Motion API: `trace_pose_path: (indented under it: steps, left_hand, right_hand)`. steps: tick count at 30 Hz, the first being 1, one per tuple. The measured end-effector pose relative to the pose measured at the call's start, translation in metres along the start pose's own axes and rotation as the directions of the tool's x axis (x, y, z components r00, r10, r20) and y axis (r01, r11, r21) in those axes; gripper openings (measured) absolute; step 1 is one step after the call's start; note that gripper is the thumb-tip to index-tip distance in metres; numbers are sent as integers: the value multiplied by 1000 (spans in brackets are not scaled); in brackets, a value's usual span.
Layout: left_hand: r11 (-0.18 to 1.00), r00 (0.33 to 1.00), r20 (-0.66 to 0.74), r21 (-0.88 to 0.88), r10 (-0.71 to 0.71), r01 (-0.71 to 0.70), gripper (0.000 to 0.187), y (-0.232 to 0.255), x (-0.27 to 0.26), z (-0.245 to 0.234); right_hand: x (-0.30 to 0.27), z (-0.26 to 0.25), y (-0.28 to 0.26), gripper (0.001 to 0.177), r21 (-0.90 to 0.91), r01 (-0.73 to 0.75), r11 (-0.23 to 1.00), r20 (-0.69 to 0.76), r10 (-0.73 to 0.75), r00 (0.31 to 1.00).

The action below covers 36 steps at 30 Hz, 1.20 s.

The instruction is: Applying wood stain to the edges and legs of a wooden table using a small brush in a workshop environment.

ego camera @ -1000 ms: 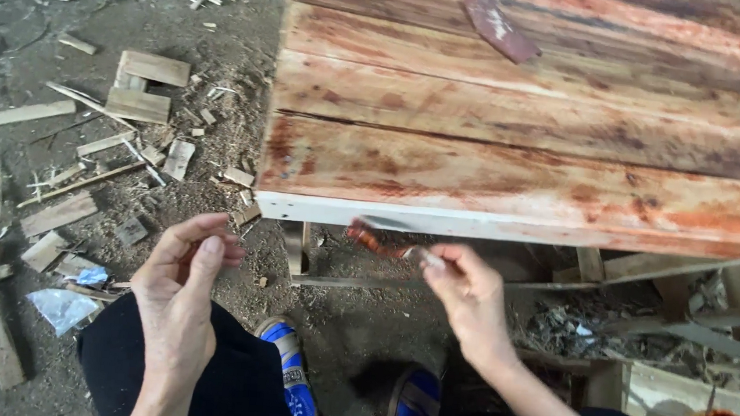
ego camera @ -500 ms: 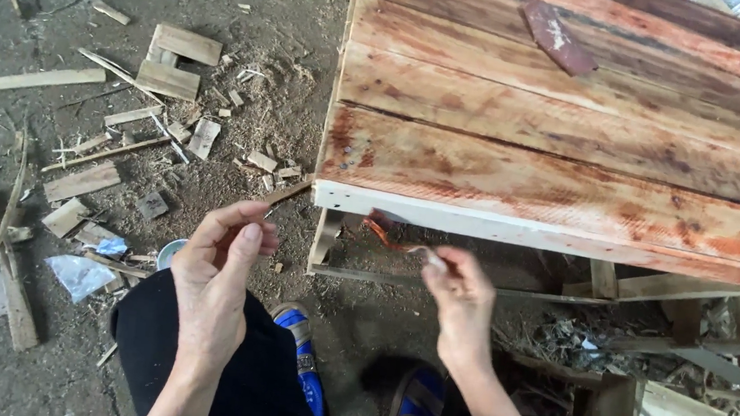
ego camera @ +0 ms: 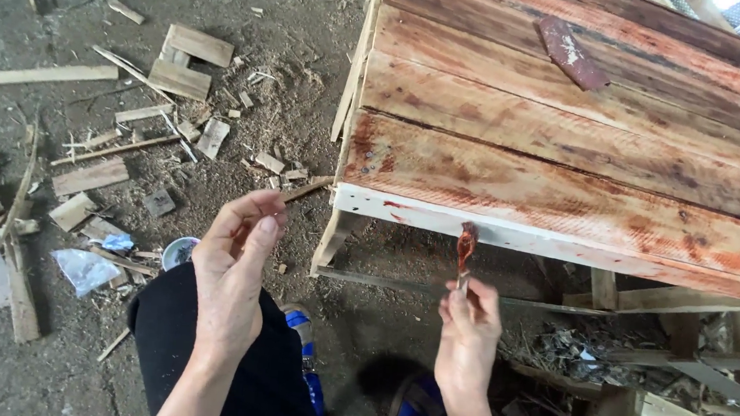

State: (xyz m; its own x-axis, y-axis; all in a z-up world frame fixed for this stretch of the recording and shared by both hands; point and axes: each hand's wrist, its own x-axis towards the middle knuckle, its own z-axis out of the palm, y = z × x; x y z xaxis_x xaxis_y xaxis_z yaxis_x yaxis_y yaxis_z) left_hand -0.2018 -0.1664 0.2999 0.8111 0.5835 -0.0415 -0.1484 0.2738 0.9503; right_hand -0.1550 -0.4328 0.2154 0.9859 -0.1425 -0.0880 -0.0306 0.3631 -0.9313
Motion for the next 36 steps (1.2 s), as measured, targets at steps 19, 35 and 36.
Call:
trace_pose_path:
  steps: [19,35,36]
  left_hand:
    - [999,998,44,21,-35,35,27,-7,0,10]
    - [964,918,307,159,-253,213,70,-26,17,33]
    - [964,914,317,157,-254,213,70,-33,18,30]
  right_hand:
    - [40,-33,13,16,80,151,985,4,-152,988]
    - [42,-40,-30,8,88,130,988,-232,-107,967]
    - [41,-35,-30,8,85,138,987,-239,-115,964]
